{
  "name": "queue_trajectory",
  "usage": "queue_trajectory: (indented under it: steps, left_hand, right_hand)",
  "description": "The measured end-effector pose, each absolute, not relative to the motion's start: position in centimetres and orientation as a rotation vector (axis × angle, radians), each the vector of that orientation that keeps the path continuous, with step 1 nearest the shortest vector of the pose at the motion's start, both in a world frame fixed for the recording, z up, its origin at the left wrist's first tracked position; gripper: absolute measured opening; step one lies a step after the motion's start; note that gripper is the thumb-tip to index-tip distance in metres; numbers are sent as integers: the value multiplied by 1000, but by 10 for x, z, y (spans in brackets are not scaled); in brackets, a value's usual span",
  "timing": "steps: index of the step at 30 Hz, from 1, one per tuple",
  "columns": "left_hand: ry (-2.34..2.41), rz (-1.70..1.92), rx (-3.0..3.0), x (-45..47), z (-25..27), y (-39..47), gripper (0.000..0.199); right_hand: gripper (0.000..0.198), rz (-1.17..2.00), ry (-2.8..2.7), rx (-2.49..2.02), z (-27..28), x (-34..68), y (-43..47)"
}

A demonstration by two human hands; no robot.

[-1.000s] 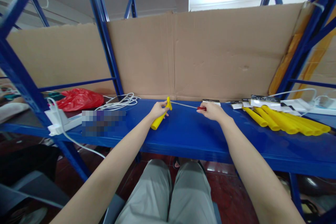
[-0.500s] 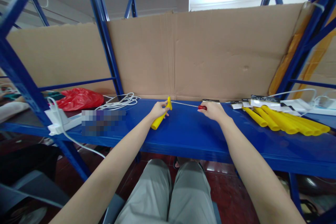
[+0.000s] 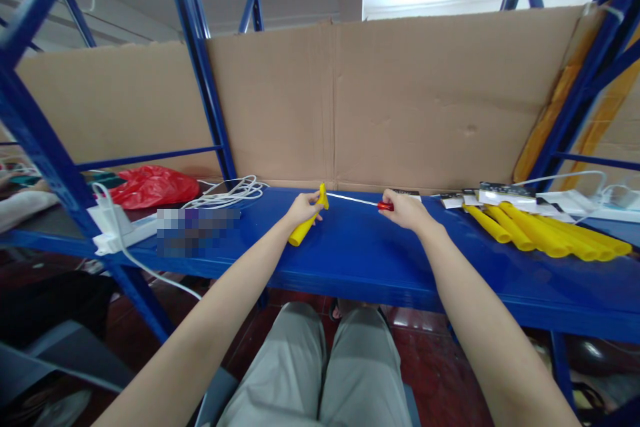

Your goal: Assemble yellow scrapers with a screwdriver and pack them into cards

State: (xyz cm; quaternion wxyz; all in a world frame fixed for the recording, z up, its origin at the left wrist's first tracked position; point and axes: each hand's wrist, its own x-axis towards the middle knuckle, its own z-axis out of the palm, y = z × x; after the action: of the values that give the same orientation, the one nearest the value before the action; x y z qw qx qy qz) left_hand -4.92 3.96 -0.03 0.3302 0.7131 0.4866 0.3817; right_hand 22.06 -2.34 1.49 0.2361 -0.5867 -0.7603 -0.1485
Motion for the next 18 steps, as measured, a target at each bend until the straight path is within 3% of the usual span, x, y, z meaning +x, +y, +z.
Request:
queue_trajectory:
  steps: [8, 18]
  left_hand:
    - [1273, 1008, 1886, -49, -2, 41, 46]
    - [1269, 988, 1884, -50, -2, 42, 42]
  right_hand:
    - [25, -295, -2189, -1577, 16, 224, -21]
    - [15, -324, -2073, -1640, 15, 218, -22]
